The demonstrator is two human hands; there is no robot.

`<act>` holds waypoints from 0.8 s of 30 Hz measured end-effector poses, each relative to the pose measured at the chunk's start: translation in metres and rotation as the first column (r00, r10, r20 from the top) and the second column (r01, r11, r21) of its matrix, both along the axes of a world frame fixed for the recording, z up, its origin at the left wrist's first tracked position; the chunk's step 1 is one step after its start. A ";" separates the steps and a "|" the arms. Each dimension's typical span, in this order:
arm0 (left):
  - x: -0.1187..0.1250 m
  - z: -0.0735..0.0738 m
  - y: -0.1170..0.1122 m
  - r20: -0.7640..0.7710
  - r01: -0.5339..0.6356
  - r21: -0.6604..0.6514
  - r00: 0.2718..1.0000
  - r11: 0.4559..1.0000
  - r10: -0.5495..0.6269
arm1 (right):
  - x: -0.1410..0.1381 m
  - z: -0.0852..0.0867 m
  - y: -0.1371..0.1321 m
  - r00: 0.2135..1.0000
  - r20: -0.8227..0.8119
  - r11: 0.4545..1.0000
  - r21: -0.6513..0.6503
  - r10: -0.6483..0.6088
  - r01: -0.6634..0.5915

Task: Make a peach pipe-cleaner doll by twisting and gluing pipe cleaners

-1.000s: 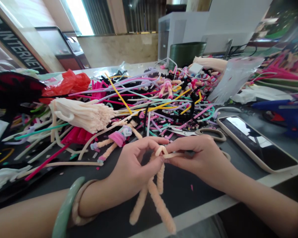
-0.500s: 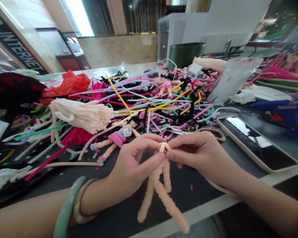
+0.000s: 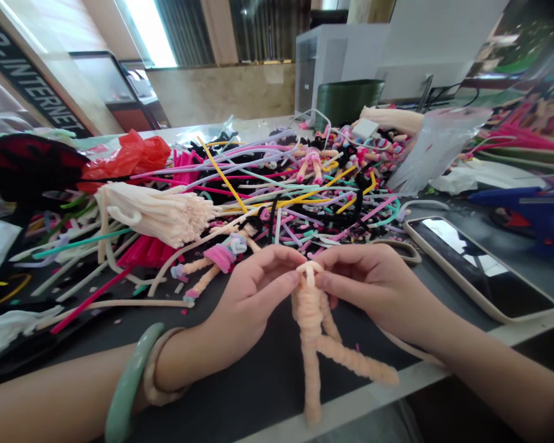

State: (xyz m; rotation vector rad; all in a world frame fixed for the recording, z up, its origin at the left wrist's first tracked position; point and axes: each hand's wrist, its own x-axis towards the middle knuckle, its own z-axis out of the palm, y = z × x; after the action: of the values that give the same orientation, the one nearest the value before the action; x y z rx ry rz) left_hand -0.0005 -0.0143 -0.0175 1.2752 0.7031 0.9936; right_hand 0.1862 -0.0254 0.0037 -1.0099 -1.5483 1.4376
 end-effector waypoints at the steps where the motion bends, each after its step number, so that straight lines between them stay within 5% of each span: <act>1: 0.000 0.000 0.001 -0.003 -0.001 -0.009 1.000 1.000 0.001 | 0.000 0.001 0.000 1.000 -0.007 1.000 -0.004 0.005 -0.005; 24: -0.002 0.004 -0.002 0.075 0.073 -0.056 0.995 0.996 -0.069 | -0.001 0.003 -0.004 0.952 0.305 0.986 0.160 0.001 -0.053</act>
State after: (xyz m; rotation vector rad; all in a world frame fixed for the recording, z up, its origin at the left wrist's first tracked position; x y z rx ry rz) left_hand -0.0025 -0.0159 -0.0130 1.1987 0.6228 0.9500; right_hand 0.1856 -0.0298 0.0070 -1.1522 -1.8764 1.1857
